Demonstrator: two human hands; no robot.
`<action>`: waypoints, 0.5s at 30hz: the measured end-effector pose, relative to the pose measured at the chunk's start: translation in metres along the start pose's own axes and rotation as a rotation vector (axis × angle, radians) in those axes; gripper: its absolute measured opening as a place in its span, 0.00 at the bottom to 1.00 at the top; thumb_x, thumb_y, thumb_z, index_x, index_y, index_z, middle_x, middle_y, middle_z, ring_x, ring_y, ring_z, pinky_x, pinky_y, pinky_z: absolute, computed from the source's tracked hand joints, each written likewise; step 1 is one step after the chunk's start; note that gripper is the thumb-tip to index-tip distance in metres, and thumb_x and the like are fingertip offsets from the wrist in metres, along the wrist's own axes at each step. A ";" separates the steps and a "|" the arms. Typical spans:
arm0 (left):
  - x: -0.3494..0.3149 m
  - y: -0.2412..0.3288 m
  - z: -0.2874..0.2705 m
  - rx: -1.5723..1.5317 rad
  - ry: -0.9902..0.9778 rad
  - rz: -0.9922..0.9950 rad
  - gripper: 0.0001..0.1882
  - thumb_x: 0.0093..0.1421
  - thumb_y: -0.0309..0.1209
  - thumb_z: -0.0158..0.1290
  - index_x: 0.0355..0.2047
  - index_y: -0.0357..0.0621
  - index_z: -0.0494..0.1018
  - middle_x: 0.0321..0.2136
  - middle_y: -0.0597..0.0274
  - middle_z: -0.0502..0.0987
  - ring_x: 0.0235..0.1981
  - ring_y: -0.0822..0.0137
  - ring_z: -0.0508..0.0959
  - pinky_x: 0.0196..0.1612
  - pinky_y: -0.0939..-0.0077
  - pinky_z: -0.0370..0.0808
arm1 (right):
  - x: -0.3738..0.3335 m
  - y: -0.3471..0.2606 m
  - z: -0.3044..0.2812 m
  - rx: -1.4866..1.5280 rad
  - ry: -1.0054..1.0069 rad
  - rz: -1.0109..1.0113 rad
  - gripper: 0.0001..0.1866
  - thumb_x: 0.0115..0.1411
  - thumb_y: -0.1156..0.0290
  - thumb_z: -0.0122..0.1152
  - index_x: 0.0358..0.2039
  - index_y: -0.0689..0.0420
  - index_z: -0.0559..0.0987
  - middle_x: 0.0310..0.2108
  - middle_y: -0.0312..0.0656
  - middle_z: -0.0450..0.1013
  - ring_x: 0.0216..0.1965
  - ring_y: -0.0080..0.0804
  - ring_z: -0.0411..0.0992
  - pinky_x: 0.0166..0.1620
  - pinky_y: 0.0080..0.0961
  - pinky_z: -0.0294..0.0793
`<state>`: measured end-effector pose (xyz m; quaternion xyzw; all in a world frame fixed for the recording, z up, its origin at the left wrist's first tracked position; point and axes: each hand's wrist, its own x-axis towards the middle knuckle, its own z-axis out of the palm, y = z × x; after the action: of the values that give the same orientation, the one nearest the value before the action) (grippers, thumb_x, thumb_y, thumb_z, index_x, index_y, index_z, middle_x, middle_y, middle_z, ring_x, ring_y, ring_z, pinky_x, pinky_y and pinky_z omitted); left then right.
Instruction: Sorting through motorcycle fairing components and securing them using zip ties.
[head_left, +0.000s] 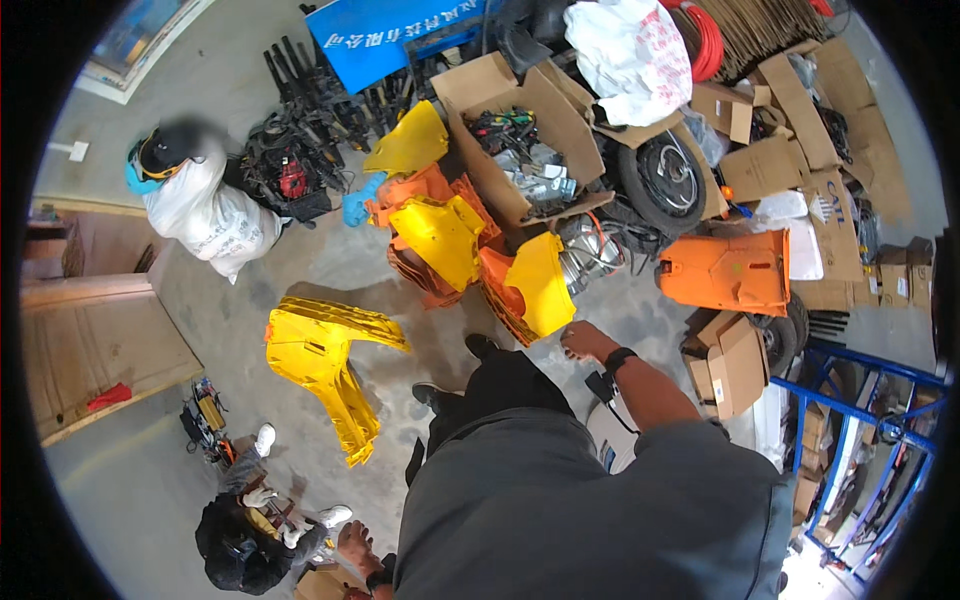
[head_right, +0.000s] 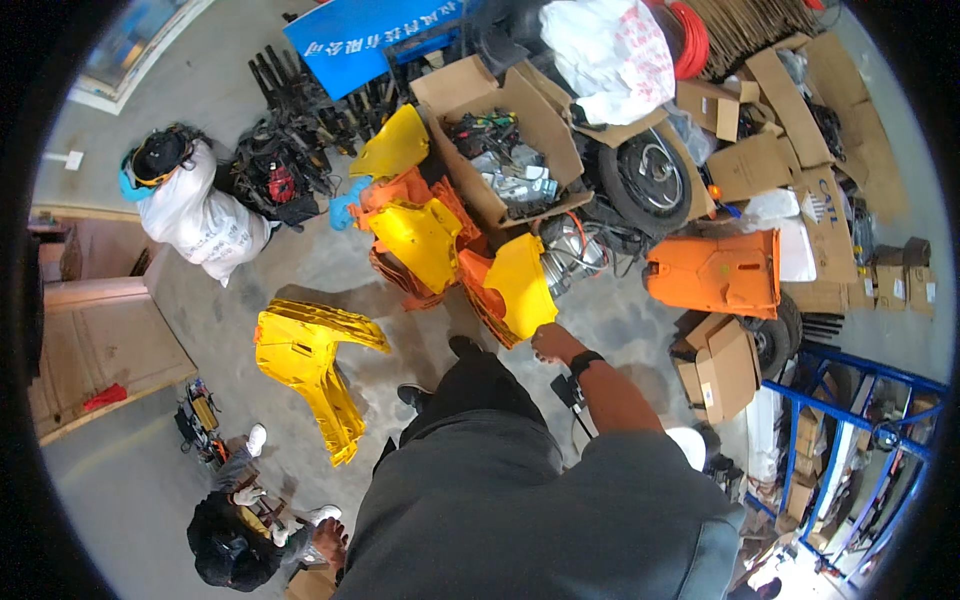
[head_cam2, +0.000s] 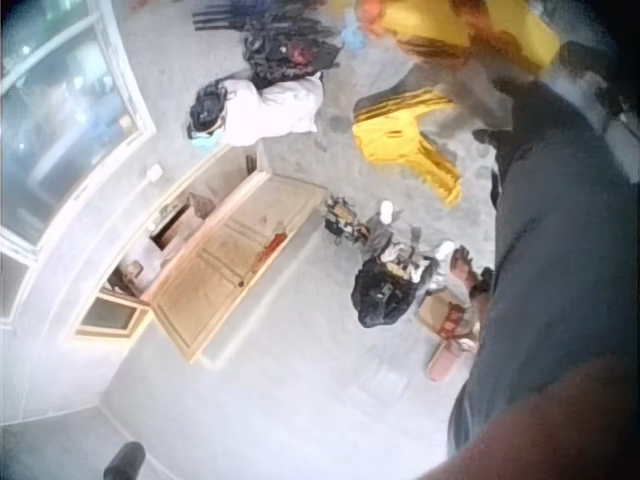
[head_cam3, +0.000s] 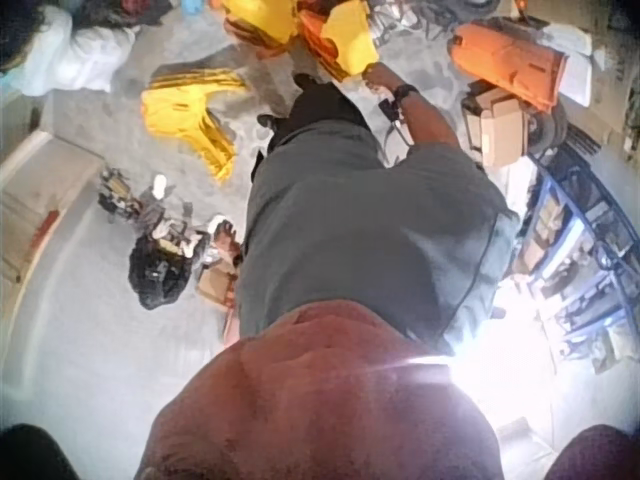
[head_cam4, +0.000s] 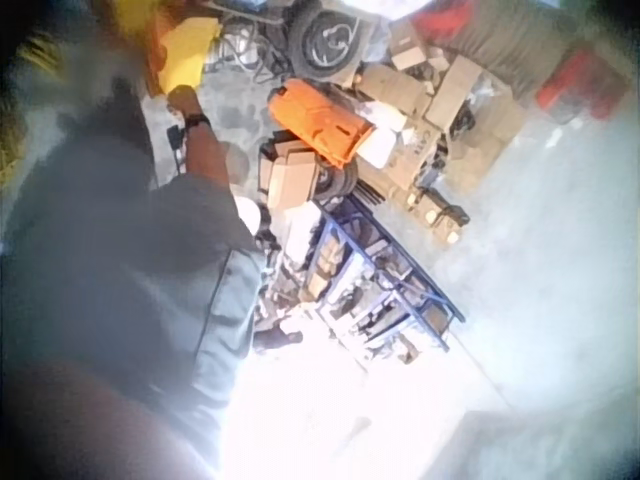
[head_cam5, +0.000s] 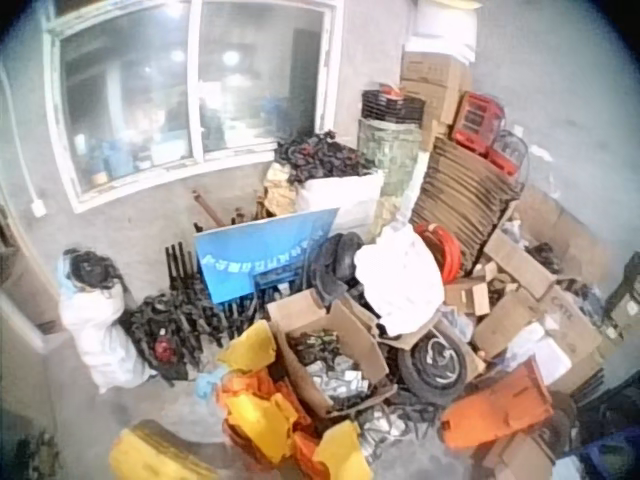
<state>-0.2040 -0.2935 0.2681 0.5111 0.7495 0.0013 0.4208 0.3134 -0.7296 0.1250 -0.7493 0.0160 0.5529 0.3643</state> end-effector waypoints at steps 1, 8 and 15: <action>-0.001 0.004 0.001 0.014 -0.006 0.002 0.14 0.53 0.38 0.58 0.35 0.42 0.74 0.28 0.63 0.75 0.26 0.68 0.74 0.28 0.72 0.69 | 0.002 0.005 -0.002 0.012 0.004 0.010 0.12 0.55 0.67 0.52 0.18 0.59 0.74 0.14 0.40 0.70 0.14 0.31 0.70 0.19 0.27 0.70; -0.017 0.031 0.011 -0.039 -0.012 0.053 0.09 0.51 0.32 0.54 0.30 0.40 0.74 0.25 0.63 0.76 0.25 0.68 0.76 0.24 0.76 0.69 | -0.011 0.004 0.004 0.144 0.058 0.075 0.06 0.52 0.73 0.54 0.20 0.58 0.73 0.16 0.35 0.67 0.16 0.24 0.66 0.18 0.22 0.63; -0.012 0.036 0.012 0.087 -0.045 0.195 0.08 0.51 0.33 0.54 0.28 0.41 0.75 0.24 0.63 0.76 0.25 0.68 0.76 0.25 0.76 0.69 | -0.008 0.025 0.004 0.166 0.008 0.048 0.05 0.53 0.75 0.54 0.28 0.61 0.76 0.17 0.38 0.69 0.18 0.26 0.68 0.20 0.21 0.67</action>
<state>-0.1670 -0.2905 0.2835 0.5994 0.6859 -0.0019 0.4127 0.2969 -0.7485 0.1182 -0.7181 0.0811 0.5551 0.4118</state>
